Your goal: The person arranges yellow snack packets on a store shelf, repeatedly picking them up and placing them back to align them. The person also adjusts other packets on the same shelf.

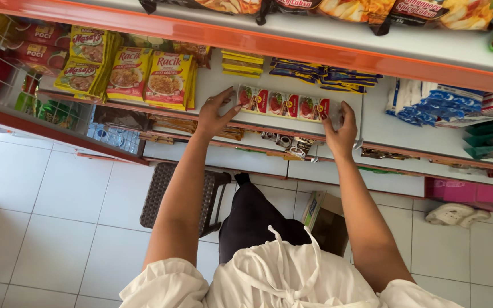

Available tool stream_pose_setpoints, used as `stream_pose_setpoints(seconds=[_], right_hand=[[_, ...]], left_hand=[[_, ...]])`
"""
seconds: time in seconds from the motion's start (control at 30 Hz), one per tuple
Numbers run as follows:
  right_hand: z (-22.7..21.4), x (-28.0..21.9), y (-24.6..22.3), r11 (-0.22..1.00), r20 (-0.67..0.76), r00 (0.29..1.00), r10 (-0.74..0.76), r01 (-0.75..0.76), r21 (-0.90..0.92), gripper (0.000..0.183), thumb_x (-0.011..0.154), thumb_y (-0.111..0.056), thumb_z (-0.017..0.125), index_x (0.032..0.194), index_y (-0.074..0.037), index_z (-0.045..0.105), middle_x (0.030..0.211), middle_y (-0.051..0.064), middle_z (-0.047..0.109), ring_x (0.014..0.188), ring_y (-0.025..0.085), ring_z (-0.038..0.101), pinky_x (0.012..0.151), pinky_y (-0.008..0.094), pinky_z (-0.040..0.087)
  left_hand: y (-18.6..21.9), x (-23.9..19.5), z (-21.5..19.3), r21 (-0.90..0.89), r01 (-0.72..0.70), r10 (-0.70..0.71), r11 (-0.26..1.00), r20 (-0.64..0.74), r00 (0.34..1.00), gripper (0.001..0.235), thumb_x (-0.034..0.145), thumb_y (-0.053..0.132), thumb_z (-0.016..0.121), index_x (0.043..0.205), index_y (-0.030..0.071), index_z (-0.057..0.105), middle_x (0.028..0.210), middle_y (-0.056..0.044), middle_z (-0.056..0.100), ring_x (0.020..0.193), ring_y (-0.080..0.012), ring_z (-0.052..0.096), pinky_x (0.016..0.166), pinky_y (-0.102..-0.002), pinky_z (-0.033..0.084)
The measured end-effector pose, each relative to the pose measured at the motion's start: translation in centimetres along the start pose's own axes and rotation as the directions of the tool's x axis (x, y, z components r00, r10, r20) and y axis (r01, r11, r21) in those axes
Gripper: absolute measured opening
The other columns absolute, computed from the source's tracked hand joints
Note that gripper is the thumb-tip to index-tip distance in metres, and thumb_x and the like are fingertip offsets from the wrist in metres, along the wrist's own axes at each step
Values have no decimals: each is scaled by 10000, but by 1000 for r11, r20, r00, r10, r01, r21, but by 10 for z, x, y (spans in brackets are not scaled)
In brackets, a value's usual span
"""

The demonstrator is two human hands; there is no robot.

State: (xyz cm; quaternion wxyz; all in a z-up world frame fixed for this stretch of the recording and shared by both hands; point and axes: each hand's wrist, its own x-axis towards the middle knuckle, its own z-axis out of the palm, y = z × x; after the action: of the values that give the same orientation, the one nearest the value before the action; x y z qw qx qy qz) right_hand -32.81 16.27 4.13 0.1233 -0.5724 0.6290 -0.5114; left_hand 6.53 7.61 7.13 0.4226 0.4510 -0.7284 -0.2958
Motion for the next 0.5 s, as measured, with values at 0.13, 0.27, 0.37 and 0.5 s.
stream_pose_setpoints(seconds=[0.13,0.27,0.37,0.5], right_hand=[[1,1,-11,999,9,1000,-3,4,-41,584,939,-106,787,1450,-6,525,1388,213,613,1266,314,627,1095,395,494],[8,2,-23,998,38,999,-1,4,-64,541,935,-112,788,1418,-15,563,1365,185,644,1224,300,651,1056,379,509],[14,2,-29,990,44,995,-91,95,-100,536,929,-101,793,1410,-8,574,1386,198,638,1267,336,631,1073,395,495],[22,5,-31,990,57,991,-124,127,-62,523,939,-118,803,1407,-21,590,1389,185,650,1296,330,638,1109,407,491]], left_hand=[[0,0,2,11,23,-23,1000,-11,1000,633,899,323,811,1433,60,596,1179,-191,707,1109,-295,688,972,-393,561],[-1,0,4,9,3,-3,1000,-65,998,651,908,317,804,1451,54,559,1154,-194,727,1086,-303,701,964,-387,574],[0,-1,5,-32,-32,29,999,-107,994,672,933,296,771,1482,26,493,1215,-217,715,1088,-317,708,954,-399,571],[0,-3,8,40,3,4,999,-172,985,698,927,316,778,1482,7,487,1192,-231,707,1047,-345,708,917,-427,573]])
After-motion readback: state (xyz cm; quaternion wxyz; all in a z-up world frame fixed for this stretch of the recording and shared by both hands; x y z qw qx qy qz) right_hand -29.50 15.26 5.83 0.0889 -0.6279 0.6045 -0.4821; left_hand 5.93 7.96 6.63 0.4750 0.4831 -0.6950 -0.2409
